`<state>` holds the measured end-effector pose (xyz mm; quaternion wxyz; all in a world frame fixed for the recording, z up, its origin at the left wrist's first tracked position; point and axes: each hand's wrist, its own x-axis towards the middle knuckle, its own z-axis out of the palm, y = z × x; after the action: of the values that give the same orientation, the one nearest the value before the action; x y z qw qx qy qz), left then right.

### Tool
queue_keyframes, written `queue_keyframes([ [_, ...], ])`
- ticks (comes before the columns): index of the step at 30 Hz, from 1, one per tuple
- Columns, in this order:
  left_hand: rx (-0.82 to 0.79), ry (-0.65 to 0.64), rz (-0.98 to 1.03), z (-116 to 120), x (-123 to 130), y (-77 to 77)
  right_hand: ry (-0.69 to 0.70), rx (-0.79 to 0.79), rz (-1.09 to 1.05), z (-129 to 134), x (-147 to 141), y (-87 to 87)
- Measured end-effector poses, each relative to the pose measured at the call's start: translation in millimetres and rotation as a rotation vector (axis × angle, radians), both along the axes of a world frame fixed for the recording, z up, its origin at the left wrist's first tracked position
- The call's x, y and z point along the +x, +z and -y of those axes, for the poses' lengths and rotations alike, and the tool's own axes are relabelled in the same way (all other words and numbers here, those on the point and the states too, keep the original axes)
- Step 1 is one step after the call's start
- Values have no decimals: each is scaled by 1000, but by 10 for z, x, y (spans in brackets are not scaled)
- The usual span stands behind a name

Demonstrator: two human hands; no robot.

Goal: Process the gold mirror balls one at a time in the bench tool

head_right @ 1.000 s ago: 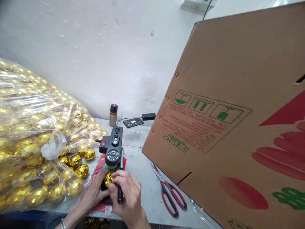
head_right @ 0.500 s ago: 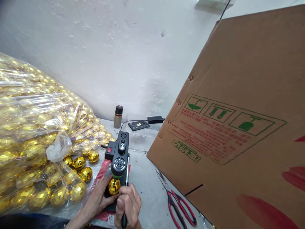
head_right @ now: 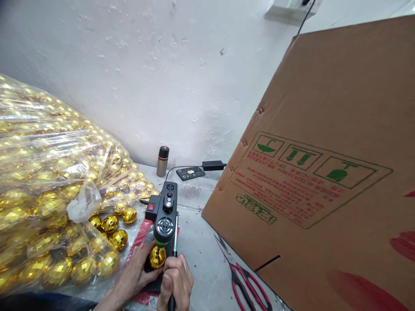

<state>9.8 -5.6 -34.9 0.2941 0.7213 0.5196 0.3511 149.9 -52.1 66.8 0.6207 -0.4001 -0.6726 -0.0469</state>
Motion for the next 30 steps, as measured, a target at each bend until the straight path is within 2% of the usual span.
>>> queue_keyframes([
  [4,-7,4,-1,0,5,16,-5,2,-18,-31,-16,-42],
  [10,-5,1,0,-9,-11,25,-20,129,2,-97,-24,-25],
  [16,25,-8,8,-36,-32,-28,-38,114,33,-80,-20,35],
  [30,44,3,-1,-85,5,-75,-62,125,21,-119,-29,-32],
])
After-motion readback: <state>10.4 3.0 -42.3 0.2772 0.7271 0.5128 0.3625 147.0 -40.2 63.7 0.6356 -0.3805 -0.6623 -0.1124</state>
